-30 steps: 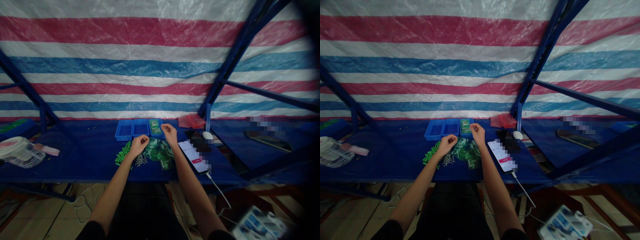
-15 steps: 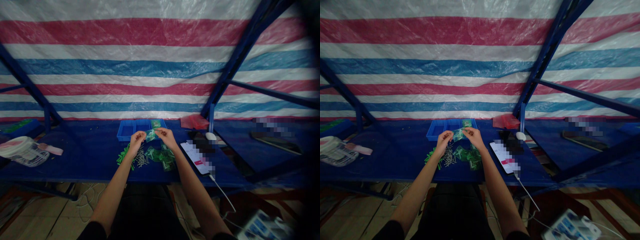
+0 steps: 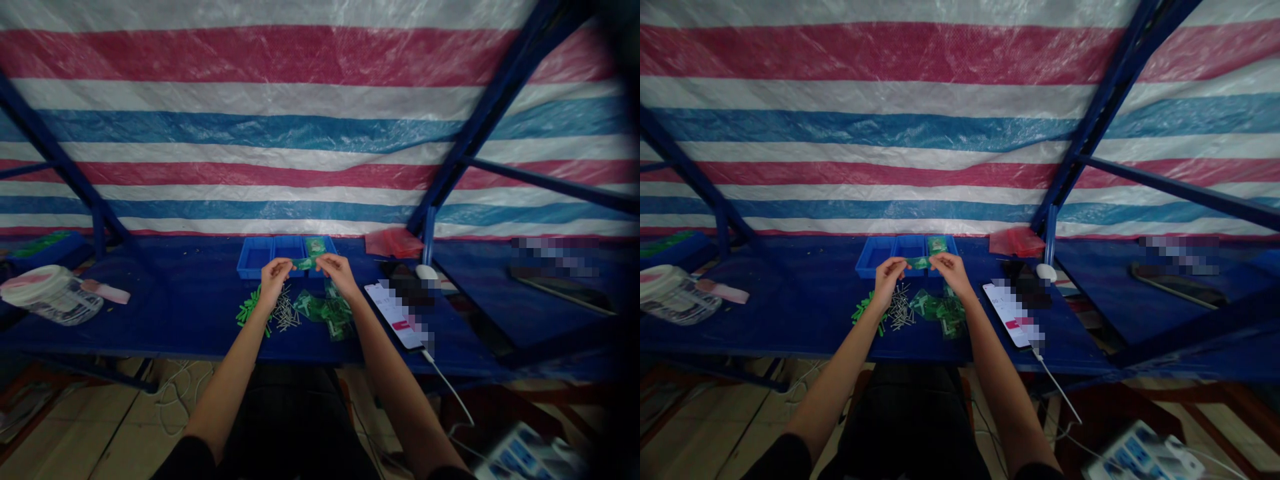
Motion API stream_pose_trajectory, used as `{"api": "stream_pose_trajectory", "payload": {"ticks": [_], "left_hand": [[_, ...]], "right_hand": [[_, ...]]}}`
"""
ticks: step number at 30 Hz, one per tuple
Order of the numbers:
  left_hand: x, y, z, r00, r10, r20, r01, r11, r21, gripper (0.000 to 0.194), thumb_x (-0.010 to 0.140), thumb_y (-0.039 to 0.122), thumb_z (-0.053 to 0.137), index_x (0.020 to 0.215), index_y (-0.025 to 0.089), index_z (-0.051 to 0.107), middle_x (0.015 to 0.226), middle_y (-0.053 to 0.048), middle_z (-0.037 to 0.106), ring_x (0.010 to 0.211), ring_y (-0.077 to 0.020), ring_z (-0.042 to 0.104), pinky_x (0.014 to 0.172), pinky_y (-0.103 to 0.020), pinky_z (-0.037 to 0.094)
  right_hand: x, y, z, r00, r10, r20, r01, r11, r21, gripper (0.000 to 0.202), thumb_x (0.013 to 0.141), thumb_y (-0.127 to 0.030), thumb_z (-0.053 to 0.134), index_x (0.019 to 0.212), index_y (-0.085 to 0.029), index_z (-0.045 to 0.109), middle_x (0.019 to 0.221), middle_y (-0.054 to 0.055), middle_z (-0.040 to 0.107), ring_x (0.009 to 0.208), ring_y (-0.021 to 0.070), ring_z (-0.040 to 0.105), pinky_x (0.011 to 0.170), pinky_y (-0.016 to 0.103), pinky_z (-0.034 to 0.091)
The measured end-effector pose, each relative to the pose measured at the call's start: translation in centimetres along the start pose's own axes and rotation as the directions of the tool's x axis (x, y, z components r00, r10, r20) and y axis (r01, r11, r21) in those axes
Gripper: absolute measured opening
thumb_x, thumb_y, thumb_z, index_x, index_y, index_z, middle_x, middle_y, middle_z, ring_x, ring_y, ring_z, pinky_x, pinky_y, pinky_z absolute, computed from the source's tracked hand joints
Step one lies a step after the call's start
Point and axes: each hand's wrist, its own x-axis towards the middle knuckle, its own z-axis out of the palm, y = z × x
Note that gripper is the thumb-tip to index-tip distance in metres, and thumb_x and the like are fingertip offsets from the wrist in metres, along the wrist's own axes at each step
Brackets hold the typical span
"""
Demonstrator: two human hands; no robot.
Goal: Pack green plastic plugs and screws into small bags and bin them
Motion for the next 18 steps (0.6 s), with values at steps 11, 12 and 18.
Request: {"api": "stream_pose_trajectory", "payload": {"ticks": [11, 12, 18], "left_hand": [[-0.1, 0.0, -0.2, 0.998, 0.056, -0.005, -0.055, 0.995, 0.083, 0.027, 0.070, 0.039, 0.066, 0.084, 0.016, 0.068, 0.071, -0.002, 0.064, 0.060, -0.0113, 0.053, 0.053, -0.022, 0.039], [-0.1, -0.1, -0.2, 0.998, 0.065, -0.005, -0.064, 0.993, 0.096, 0.027, 0.069, 0.037, 0.067, 0.085, 0.016, 0.068, 0.073, -0.003, 0.065, 0.060, -0.0113, 0.053, 0.053, -0.022, 0.039], [0.0, -0.7, -0.2, 0.998, 0.062, 0.007, -0.062, 0.983, 0.170, 0.029, 0.068, 0.035, 0.068, 0.090, 0.016, 0.068, 0.069, -0.002, 0.062, 0.057, -0.0102, 0.050, 0.049, -0.021, 0.036]], "right_hand": [[0.2, 1.0, 0.0, 0.999, 0.013, -0.040, -0.014, 0.999, -0.045, 0.030, 0.065, -0.045, 0.065, 0.081, -0.020, 0.070, 0.069, 0.003, 0.066, 0.059, 0.0151, 0.055, 0.055, 0.028, 0.042], [0.2, 1.0, 0.0, 0.999, 0.002, -0.045, -0.004, 0.999, -0.045, 0.029, 0.065, -0.043, 0.066, 0.082, -0.020, 0.070, 0.070, 0.003, 0.066, 0.061, 0.0155, 0.056, 0.058, 0.029, 0.043], [0.6, 1.8, 0.0, 0.995, -0.026, -0.091, 0.021, 0.998, -0.051, 0.027, 0.064, -0.038, 0.066, 0.083, -0.019, 0.070, 0.079, 0.005, 0.069, 0.070, 0.0180, 0.060, 0.067, 0.032, 0.046]]}}
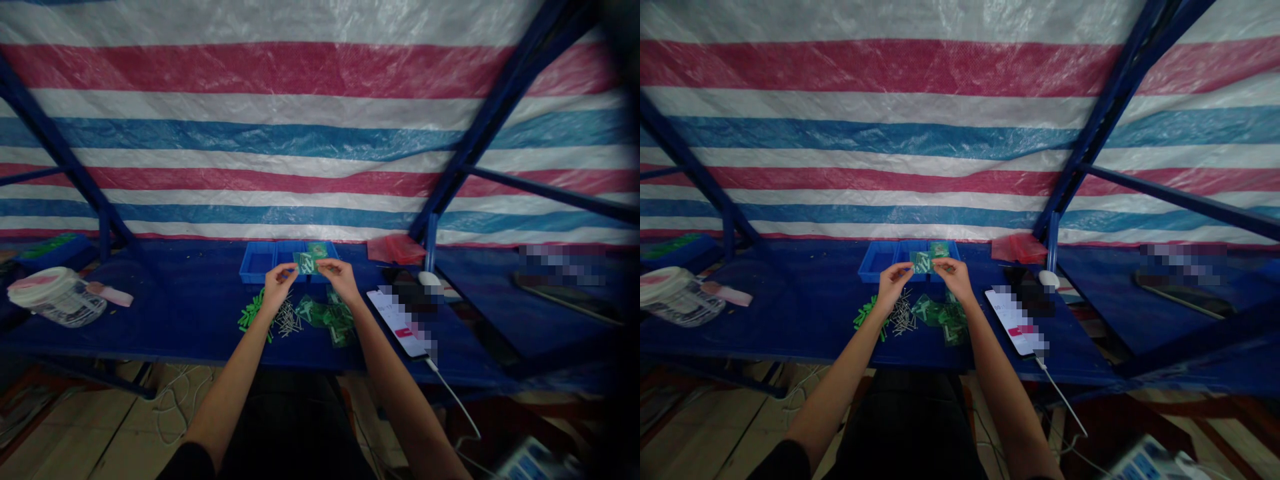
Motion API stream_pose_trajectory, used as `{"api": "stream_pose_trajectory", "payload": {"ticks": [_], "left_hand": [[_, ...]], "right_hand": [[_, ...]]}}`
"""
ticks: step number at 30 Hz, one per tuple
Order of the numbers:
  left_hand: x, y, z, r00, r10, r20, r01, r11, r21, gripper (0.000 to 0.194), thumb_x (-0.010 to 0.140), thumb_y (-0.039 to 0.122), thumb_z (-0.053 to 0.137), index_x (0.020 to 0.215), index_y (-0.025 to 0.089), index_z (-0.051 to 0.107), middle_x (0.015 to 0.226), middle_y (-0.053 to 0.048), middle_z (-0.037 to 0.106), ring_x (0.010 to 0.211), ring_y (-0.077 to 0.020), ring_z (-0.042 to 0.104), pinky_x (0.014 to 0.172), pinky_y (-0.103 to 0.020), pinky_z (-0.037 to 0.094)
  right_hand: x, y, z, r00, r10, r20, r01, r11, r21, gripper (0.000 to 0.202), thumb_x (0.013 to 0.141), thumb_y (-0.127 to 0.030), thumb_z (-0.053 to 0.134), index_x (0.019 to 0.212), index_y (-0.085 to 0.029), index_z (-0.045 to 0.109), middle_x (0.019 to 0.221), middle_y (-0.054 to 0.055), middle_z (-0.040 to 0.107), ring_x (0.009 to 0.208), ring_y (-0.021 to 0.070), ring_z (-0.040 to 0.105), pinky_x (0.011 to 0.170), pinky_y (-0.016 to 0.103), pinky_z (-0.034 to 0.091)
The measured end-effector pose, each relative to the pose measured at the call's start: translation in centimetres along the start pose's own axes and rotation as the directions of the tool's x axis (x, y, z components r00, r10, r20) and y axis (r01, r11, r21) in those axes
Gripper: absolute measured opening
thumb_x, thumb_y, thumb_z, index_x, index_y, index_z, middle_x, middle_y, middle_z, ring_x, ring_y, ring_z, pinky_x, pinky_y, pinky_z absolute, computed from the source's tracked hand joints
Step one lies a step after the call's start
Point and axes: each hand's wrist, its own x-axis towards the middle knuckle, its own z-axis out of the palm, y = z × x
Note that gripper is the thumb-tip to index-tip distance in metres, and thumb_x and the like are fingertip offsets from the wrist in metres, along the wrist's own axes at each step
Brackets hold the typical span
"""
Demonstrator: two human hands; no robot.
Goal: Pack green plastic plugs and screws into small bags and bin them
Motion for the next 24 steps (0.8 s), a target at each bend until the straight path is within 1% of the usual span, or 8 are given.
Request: {"api": "stream_pose_trajectory", "payload": {"ticks": [3, 6, 9, 11, 13, 16, 21, 24], "left_hand": [[0.0, 0.0, 0.0, 1.000, -0.005, 0.015, 0.005, 1.000, 0.005, 0.030, 0.069, 0.034, 0.068, 0.092, 0.016, 0.068, 0.072, -0.003, 0.063, 0.057, -0.0098, 0.049, 0.048, -0.020, 0.035], [0.0, 0.1, 0.0, 0.999, 0.008, 0.035, -0.008, 1.000, 0.002, 0.029, 0.070, 0.032, 0.067, 0.094, 0.016, 0.067, 0.086, -0.005, 0.066, 0.060, -0.0100, 0.050, 0.048, -0.020, 0.036], [0.0, 0.1, 0.0, 0.999, 0.022, 0.041, -0.022, 1.000, -0.006, 0.028, 0.071, 0.031, 0.066, 0.095, 0.016, 0.067, 0.097, -0.007, 0.066, 0.063, -0.0106, 0.052, 0.051, -0.021, 0.038], [0.1, -0.1, -0.1, 0.999, 0.021, 0.035, -0.021, 1.000, -0.015, 0.028, 0.071, 0.030, 0.066, 0.094, 0.016, 0.067, 0.096, -0.007, 0.067, 0.064, -0.0109, 0.052, 0.053, -0.022, 0.040], [0.1, -0.2, -0.1, 0.999, 0.019, 0.031, -0.019, 1.000, -0.021, 0.027, 0.071, 0.030, 0.066, 0.094, 0.016, 0.067, 0.095, -0.007, 0.067, 0.064, -0.0111, 0.053, 0.055, -0.022, 0.041], [0.2, -0.3, 0.0, 1.000, 0.002, 0.031, -0.002, 1.000, -0.025, 0.027, 0.070, 0.030, 0.066, 0.092, 0.016, 0.067, 0.092, -0.007, 0.068, 0.064, -0.0111, 0.053, 0.057, -0.023, 0.041], [0.1, -0.2, 0.1, 0.999, -0.027, 0.031, 0.027, 0.999, -0.029, 0.028, 0.068, 0.031, 0.068, 0.090, 0.015, 0.068, 0.086, -0.006, 0.068, 0.061, -0.0107, 0.052, 0.055, -0.022, 0.040], [0.1, -0.1, 0.2, 0.999, -0.036, 0.030, 0.037, 0.999, -0.028, 0.028, 0.068, 0.032, 0.068, 0.091, 0.015, 0.068, 0.085, -0.006, 0.068, 0.061, -0.0108, 0.052, 0.055, -0.022, 0.040]], "right_hand": [[0.2, 0.4, 0.0, 0.999, -0.005, -0.033, 0.005, 1.000, -0.014, 0.028, 0.065, -0.037, 0.065, 0.084, -0.018, 0.070, 0.081, 0.006, 0.069, 0.072, 0.0183, 0.060, 0.068, 0.032, 0.046], [0.5, 0.8, -0.2, 0.993, 0.005, -0.116, -0.009, 0.999, -0.036, 0.028, 0.064, -0.037, 0.064, 0.083, -0.018, 0.071, 0.084, 0.006, 0.069, 0.074, 0.0190, 0.060, 0.070, 0.033, 0.047], [0.9, 1.4, -1.0, 0.971, 0.019, -0.240, -0.033, 0.998, -0.053, 0.031, 0.064, -0.038, 0.062, 0.085, -0.017, 0.070, 0.084, 0.006, 0.069, 0.074, 0.0193, 0.061, 0.070, 0.033, 0.047], [1.3, 2.1, -1.7, 0.949, 0.004, -0.314, -0.030, 0.997, -0.078, 0.032, 0.065, -0.037, 0.061, 0.087, -0.016, 0.070, 0.083, 0.007, 0.069, 0.073, 0.0191, 0.060, 0.070, 0.033, 0.047], [1.8, 2.8, -2.3, 0.935, -0.015, -0.356, -0.027, 0.993, -0.113, 0.033, 0.065, -0.035, 0.060, 0.089, -0.015, 0.070, 0.082, 0.007, 0.069, 0.072, 0.0187, 0.060, 0.071, 0.033, 0.047], [2.8, 3.6, -2.9, 0.934, -0.017, -0.358, -0.037, 0.989, -0.144, 0.032, 0.065, -0.034, 0.059, 0.088, -0.015, 0.070, 0.082, 0.006, 0.069, 0.071, 0.0185, 0.061, 0.072, 0.033, 0.047], [5.3, 4.6, -3.0, 0.949, -0.038, -0.313, -0.022, 0.982, -0.186, 0.028, 0.064, -0.034, 0.060, 0.084, -0.016, 0.070, 0.084, 0.005, 0.070, 0.075, 0.0192, 0.062, 0.076, 0.033, 0.047], [7.0, 5.4, -3.1, 0.960, -0.018, -0.278, -0.040, 0.979, -0.202, 0.025, 0.063, -0.031, 0.061, 0.080, -0.016, 0.070, 0.082, 0.006, 0.070, 0.076, 0.0201, 0.064, 0.077, 0.033, 0.048]]}}
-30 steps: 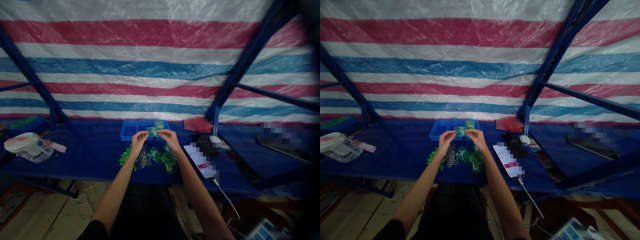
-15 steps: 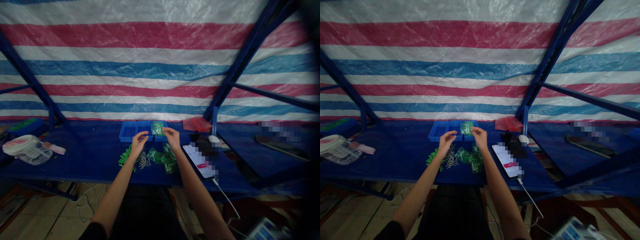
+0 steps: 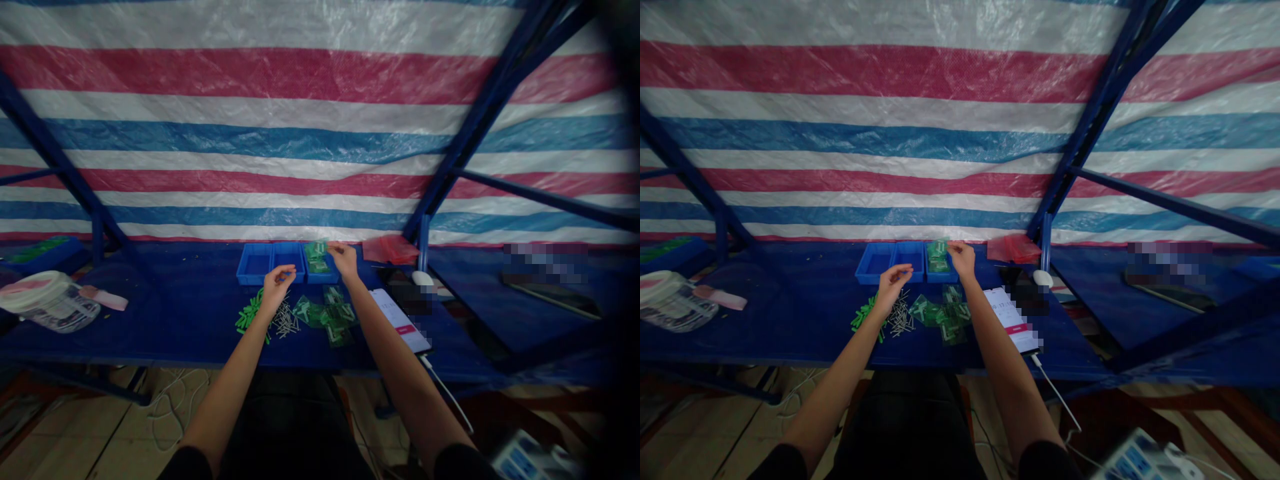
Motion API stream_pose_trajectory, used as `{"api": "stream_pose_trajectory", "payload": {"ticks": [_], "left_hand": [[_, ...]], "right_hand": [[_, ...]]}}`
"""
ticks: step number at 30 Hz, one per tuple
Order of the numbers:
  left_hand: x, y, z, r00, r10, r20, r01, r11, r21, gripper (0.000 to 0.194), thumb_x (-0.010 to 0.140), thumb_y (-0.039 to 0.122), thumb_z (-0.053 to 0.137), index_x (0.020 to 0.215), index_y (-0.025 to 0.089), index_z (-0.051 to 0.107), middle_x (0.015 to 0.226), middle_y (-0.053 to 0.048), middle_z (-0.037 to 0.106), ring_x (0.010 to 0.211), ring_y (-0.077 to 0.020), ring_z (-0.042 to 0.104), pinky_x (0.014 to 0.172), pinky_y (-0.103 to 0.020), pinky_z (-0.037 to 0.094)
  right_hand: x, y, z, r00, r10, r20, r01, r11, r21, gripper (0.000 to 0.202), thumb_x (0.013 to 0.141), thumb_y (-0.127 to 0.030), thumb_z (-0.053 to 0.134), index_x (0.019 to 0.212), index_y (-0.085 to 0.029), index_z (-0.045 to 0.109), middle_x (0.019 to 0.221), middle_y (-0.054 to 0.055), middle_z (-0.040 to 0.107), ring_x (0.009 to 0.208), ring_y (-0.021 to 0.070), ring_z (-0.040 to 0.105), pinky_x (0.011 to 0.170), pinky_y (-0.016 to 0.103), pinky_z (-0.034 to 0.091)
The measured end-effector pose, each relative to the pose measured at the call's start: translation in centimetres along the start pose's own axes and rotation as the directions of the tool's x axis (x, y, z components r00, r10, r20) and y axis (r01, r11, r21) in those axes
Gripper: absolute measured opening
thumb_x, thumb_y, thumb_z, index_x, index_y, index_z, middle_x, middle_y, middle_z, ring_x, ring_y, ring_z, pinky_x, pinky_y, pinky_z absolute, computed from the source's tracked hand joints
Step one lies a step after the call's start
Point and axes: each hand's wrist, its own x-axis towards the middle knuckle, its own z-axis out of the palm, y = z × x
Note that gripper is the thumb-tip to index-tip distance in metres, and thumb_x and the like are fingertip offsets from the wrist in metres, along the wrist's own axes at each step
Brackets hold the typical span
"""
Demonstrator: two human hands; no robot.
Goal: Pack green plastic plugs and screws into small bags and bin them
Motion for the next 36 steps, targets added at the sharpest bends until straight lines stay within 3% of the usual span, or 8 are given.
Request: {"api": "stream_pose_trajectory", "payload": {"ticks": [6, 11, 20, 27, 30, 33, 36], "left_hand": [[0.1, -0.3, 0.0, 1.000, -0.013, 0.008, 0.013, 1.000, 0.016, 0.028, 0.069, 0.033, 0.067, 0.090, 0.016, 0.068, 0.083, -0.006, 0.068, 0.062, -0.0113, 0.053, 0.057, -0.023, 0.041], [0.2, -0.5, -0.1, 1.000, -0.014, 0.017, 0.013, 1.000, 0.019, 0.028, 0.068, 0.034, 0.068, 0.090, 0.016, 0.068, 0.082, -0.005, 0.067, 0.061, -0.0116, 0.053, 0.055, -0.023, 0.041], [0.2, -0.7, -0.1, 1.000, -0.014, 0.022, 0.013, 0.999, 0.029, 0.027, 0.069, 0.033, 0.067, 0.089, 0.016, 0.068, 0.078, -0.004, 0.065, 0.060, -0.0110, 0.052, 0.054, -0.022, 0.040], [0.2, -0.7, 0.0, 0.999, -0.019, 0.033, 0.018, 1.000, 0.015, 0.026, 0.069, 0.032, 0.067, 0.088, 0.016, 0.068, 0.075, -0.004, 0.064, 0.061, -0.0116, 0.053, 0.054, -0.022, 0.040], [0.2, -0.8, 0.1, 0.998, -0.025, 0.053, 0.024, 1.000, 0.015, 0.024, 0.069, 0.031, 0.067, 0.087, 0.015, 0.068, 0.073, -0.003, 0.064, 0.061, -0.0114, 0.053, 0.055, -0.022, 0.040], [0.2, -1.0, 0.1, 0.998, -0.026, 0.062, 0.026, 1.000, 0.007, 0.023, 0.069, 0.030, 0.067, 0.087, 0.015, 0.068, 0.069, -0.002, 0.062, 0.060, -0.0112, 0.052, 0.056, -0.022, 0.040], [0.2, -1.0, 0.1, 0.997, -0.031, 0.066, 0.031, 1.000, -0.001, 0.022, 0.069, 0.030, 0.067, 0.086, 0.015, 0.068, 0.068, -0.001, 0.062, 0.060, -0.0112, 0.052, 0.057, -0.022, 0.040]], "right_hand": [[1.9, 0.6, 0.0, 0.987, 0.002, 0.158, 0.034, 0.974, -0.225, 0.018, 0.065, -0.025, 0.061, 0.080, -0.021, 0.071, 0.085, 0.002, 0.070, 0.083, 0.0198, 0.064, 0.080, 0.034, 0.046], [1.9, -0.5, -0.5, 0.969, -0.029, 0.246, 0.148, 0.866, -0.477, 0.018, 0.067, -0.020, 0.061, 0.081, -0.024, 0.071, 0.085, 0.001, 0.070, 0.079, 0.0195, 0.064, 0.076, 0.031, 0.046], [0.9, -2.4, -0.6, 0.939, -0.172, 0.299, 0.326, 0.727, -0.605, 0.020, 0.076, -0.024, 0.057, 0.091, -0.025, 0.070, 0.091, 0.004, 0.069, 0.090, 0.0234, 0.058, 0.084, 0.037, 0.039], [-3.2, -3.3, -2.8, 0.953, -0.285, 0.101, 0.300, 0.852, -0.429, 0.032, 0.081, -0.038, 0.051, 0.105, -0.020, 0.060, 0.095, 0.006, 0.065, 0.078, 0.0192, 0.057, 0.077, 0.033, 0.042], [-5.9, -3.4, -4.7, 0.967, -0.223, 0.120, 0.253, 0.872, -0.419, 0.034, 0.079, -0.044, 0.052, 0.101, -0.020, 0.061, 0.088, 0.005, 0.064, 0.071, 0.0176, 0.056, 0.071, 0.031, 0.042], [-8.3, -3.6, -6.5, 0.966, -0.116, 0.232, 0.231, 0.789, -0.570, 0.032, 0.079, -0.046, 0.052, 0.095, -0.021, 0.064, 0.084, 0.004, 0.064, 0.073, 0.0183, 0.055, 0.071, 0.031, 0.040], [-10.2, -3.9, -7.3, 0.954, -0.028, 0.299, 0.251, 0.622, -0.742, 0.038, 0.078, -0.052, 0.052, 0.096, -0.021, 0.066, 0.091, 0.007, 0.063, 0.086, 0.0223, 0.054, 0.076, 0.033, 0.038]]}}
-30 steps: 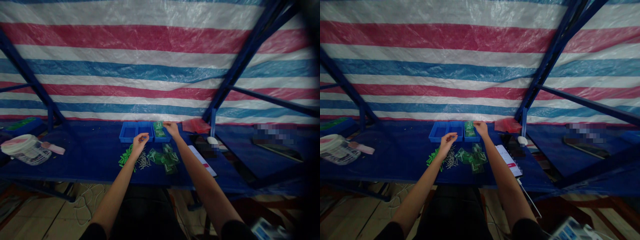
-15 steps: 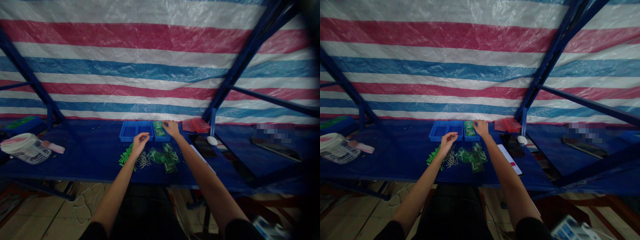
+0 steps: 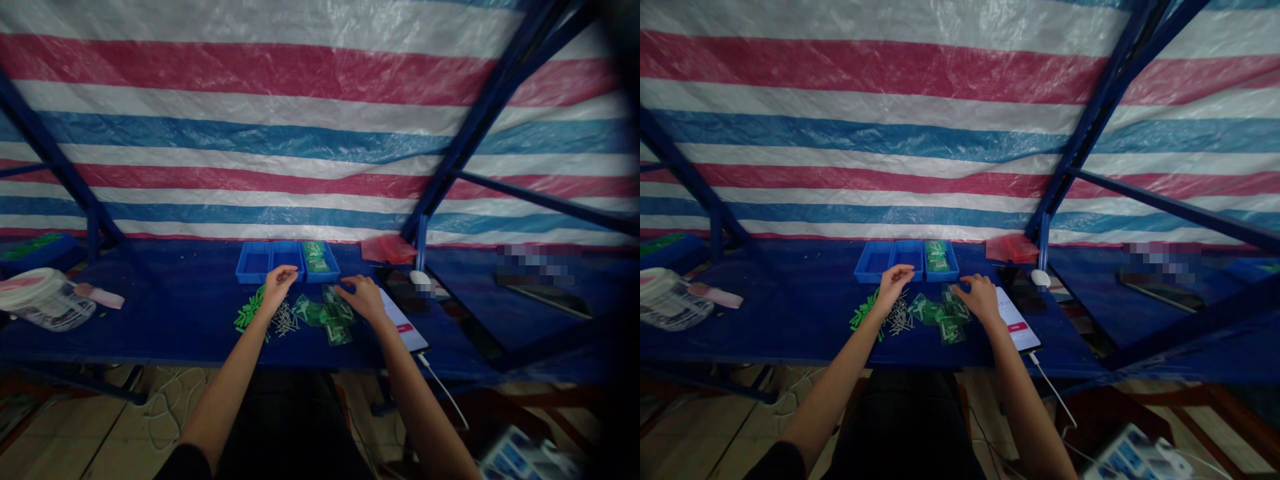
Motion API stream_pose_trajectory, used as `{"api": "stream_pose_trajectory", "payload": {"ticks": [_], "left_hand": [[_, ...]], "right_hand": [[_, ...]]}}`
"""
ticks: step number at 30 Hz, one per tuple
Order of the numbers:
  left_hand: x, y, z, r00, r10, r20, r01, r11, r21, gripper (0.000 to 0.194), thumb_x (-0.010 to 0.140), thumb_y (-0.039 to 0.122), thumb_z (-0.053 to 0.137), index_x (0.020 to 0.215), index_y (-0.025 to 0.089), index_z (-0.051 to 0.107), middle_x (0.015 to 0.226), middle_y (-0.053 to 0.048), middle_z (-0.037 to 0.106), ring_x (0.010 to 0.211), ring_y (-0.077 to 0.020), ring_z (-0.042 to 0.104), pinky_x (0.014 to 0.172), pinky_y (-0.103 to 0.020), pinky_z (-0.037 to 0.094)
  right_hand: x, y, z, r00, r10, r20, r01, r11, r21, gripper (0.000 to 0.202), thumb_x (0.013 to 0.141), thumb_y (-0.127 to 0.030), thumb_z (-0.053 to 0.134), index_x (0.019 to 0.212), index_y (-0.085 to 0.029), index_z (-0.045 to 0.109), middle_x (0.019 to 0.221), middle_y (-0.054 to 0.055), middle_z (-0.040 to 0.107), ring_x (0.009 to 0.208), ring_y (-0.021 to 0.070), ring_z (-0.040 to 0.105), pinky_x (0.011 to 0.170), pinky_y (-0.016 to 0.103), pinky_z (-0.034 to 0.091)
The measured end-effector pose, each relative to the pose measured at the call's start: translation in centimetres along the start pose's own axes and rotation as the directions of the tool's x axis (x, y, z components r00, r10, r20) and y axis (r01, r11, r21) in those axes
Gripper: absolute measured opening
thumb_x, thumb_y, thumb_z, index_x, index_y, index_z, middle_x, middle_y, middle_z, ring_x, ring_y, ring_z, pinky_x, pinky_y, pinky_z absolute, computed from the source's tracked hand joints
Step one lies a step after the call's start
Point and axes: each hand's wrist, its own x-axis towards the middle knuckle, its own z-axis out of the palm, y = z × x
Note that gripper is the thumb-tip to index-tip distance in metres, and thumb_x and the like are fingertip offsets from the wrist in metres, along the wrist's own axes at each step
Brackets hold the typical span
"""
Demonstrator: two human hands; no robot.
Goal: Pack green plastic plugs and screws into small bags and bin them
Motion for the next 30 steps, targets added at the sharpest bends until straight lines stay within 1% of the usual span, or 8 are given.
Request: {"api": "stream_pose_trajectory", "payload": {"ticks": [3, 5, 10, 14, 20, 24, 28, 30], "left_hand": [[0.0, 0.1, 0.0, 1.000, -0.005, 0.010, 0.005, 1.000, 0.005, 0.022, 0.069, 0.030, 0.067, 0.086, 0.015, 0.068, 0.068, -0.001, 0.062, 0.060, -0.0118, 0.053, 0.057, -0.022, 0.040], [-0.1, 0.1, 0.0, 1.000, -0.006, 0.011, 0.005, 1.000, 0.006, 0.022, 0.069, 0.030, 0.067, 0.085, 0.015, 0.068, 0.067, -0.001, 0.062, 0.060, -0.0120, 0.053, 0.057, -0.022, 0.040], [-0.2, 0.3, 0.0, 1.000, -0.007, 0.006, 0.007, 1.000, -0.003, 0.022, 0.068, 0.029, 0.067, 0.085, 0.015, 0.068, 0.068, -0.001, 0.062, 0.060, -0.0117, 0.053, 0.057, -0.022, 0.040], [-0.2, 0.3, 0.0, 1.000, -0.008, 0.008, 0.008, 1.000, -0.002, 0.022, 0.068, 0.030, 0.067, 0.084, 0.015, 0.068, 0.067, -0.001, 0.061, 0.060, -0.0120, 0.053, 0.057, -0.022, 0.041], [-0.2, 0.2, 0.0, 1.000, -0.009, 0.010, 0.009, 1.000, 0.002, 0.022, 0.068, 0.031, 0.067, 0.084, 0.015, 0.068, 0.067, -0.002, 0.061, 0.060, -0.0121, 0.053, 0.057, -0.023, 0.041], [-0.1, 0.2, 0.0, 1.000, -0.010, 0.009, 0.010, 1.000, 0.006, 0.022, 0.068, 0.030, 0.067, 0.084, 0.015, 0.068, 0.068, -0.002, 0.062, 0.061, -0.0122, 0.053, 0.058, -0.023, 0.041], [-0.1, 0.1, 0.0, 1.000, -0.010, 0.012, 0.010, 1.000, 0.012, 0.022, 0.068, 0.030, 0.067, 0.083, 0.015, 0.068, 0.068, -0.002, 0.062, 0.060, -0.0121, 0.053, 0.059, -0.023, 0.041], [-0.1, 0.0, 0.0, 1.000, -0.004, 0.012, 0.004, 1.000, 0.021, 0.022, 0.068, 0.031, 0.067, 0.083, 0.015, 0.068, 0.068, -0.002, 0.062, 0.060, -0.0122, 0.053, 0.059, -0.024, 0.041]], "right_hand": [[-1.0, -0.4, 0.2, 0.998, 0.016, 0.061, -0.005, 0.985, -0.170, 0.051, 0.075, -0.062, 0.051, 0.099, -0.019, 0.066, 0.097, 0.011, 0.061, 0.095, 0.0272, 0.051, 0.078, 0.035, 0.036], [-1.1, -0.6, 0.5, 0.997, 0.024, 0.078, -0.006, 0.975, -0.221, 0.056, 0.074, -0.065, 0.050, 0.101, -0.019, 0.065, 0.099, 0.012, 0.059, 0.097, 0.0284, 0.049, 0.079, 0.036, 0.035], [-0.5, -0.4, 0.8, 0.992, 0.000, 0.126, 0.023, 0.983, -0.181, 0.051, 0.072, -0.064, 0.054, 0.101, -0.023, 0.065, 0.100, 0.010, 0.058, 0.098, 0.0275, 0.048, 0.078, 0.035, 0.034], [-0.2, 0.0, 0.8, 0.991, 0.010, 0.136, 0.000, 0.997, -0.078, 0.044, 0.068, -0.058, 0.062, 0.098, -0.025, 0.064, 0.097, 0.007, 0.060, 0.093, 0.0253, 0.051, 0.074, 0.032, 0.035], [0.1, 0.3, 1.3, 0.987, 0.064, 0.149, -0.088, 0.983, 0.160, 0.034, 0.064, -0.039, 0.067, 0.095, -0.026, 0.060, 0.078, -0.001, 0.064, 0.076, 0.0186, 0.058, 0.062, 0.026, 0.035], [0.1, 0.4, 1.2, 0.988, 0.056, 0.145, -0.106, 0.926, 0.363, 0.031, 0.064, -0.032, 0.066, 0.094, -0.025, 0.058, 0.071, -0.003, 0.063, 0.061, 0.0141, 0.056, 0.057, 0.025, 0.037], [0.8, 0.1, 1.2, 0.995, 0.003, 0.103, -0.061, 0.829, 0.555, 0.025, 0.064, -0.037, 0.066, 0.083, -0.022, 0.061, 0.069, -0.001, 0.064, 0.059, 0.0136, 0.055, 0.057, 0.026, 0.039], [1.7, -0.5, 1.2, 0.997, 0.004, 0.073, -0.050, 0.773, 0.632, 0.026, 0.061, -0.040, 0.068, 0.076, -0.020, 0.061, 0.069, 0.000, 0.064, 0.058, 0.0135, 0.054, 0.057, 0.027, 0.040]]}}
